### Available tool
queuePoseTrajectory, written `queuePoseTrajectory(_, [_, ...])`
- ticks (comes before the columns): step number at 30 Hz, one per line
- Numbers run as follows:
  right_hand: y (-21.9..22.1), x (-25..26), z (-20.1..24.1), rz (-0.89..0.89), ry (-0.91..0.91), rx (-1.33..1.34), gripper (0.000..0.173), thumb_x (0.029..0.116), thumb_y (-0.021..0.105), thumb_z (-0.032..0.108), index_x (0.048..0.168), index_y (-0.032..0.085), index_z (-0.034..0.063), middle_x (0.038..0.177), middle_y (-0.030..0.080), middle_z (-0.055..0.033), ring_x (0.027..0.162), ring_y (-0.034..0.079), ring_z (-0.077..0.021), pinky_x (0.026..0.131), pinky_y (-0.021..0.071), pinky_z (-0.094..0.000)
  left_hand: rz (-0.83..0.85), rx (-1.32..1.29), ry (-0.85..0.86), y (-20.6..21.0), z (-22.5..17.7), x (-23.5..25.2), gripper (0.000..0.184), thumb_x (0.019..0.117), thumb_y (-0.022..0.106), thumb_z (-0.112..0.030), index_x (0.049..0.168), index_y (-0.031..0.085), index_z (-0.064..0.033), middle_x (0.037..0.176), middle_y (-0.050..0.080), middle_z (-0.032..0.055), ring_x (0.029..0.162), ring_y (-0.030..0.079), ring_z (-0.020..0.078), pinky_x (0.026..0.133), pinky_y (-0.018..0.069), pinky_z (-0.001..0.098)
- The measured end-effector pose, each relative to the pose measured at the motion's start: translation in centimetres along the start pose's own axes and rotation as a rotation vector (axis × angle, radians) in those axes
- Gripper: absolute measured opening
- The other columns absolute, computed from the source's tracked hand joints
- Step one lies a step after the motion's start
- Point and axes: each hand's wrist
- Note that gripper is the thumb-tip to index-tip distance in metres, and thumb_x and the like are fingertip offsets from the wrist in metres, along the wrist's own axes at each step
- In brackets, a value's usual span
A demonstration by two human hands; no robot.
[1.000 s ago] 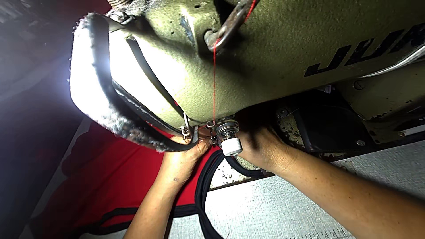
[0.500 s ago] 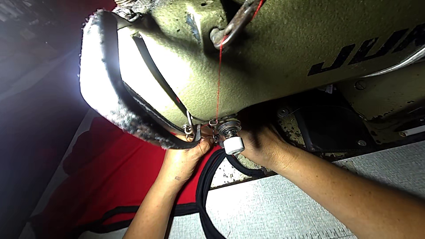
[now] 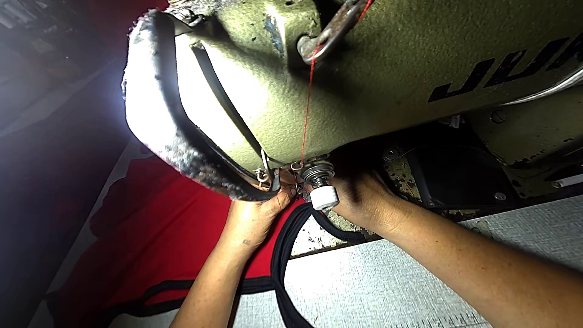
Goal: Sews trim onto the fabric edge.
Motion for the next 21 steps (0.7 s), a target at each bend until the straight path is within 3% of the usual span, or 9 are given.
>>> queuePoseTrajectory(9, [0.45,0.09,-0.03,-0.054,-0.045,0.122,0.005,0.0827,0.066,0.01,0.08,0.07,0.0092,0.075,0.066,-0.0065,0.078,0.067,-0.0184,0.069,0.0525,-0.0317,0.015,-0.017,0.015,-0.06,0.0,0.05,0.011,0.0836,0.077,-0.013,0.091,0.071,-0.0196,0.071,0.066,-0.01,0.055,0.056,-0.0013,0.051,0.0476,0.0153])
queuePoseTrajectory(17, [0.38,0.03,-0.01,-0.029,-0.009,0.061,0.01,0.0832,0.066,0.011,0.086,0.074,0.0052,0.075,0.067,-0.0106,0.075,0.07,-0.0245,0.064,0.0548,-0.0374,0.021,0.017,0.007,-0.21,0.42,0.11,0.012,0.0835,0.076,-0.018,0.094,0.07,-0.0193,0.073,0.066,-0.0097,0.058,0.059,-0.0008,0.052,0.0501,0.0172])
queuePoseTrajectory(21, [0.38,0.04,-0.17,-0.024,-0.019,0.047,0.008,0.0843,0.065,0.012,0.083,0.071,0.0072,0.074,0.066,-0.0094,0.076,0.069,-0.0237,0.064,0.0539,-0.0367,0.017,0.017,0.008,-0.18,0.3,0.12,0.01,0.0824,0.076,-0.018,0.09,0.07,-0.0197,0.072,0.066,-0.0092,0.057,0.059,-0.0003,0.052,0.05,0.0177])
Point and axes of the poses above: each hand's wrist, its own x-axis towards the middle knuckle, its own y-axis out of the palm, z = x × y
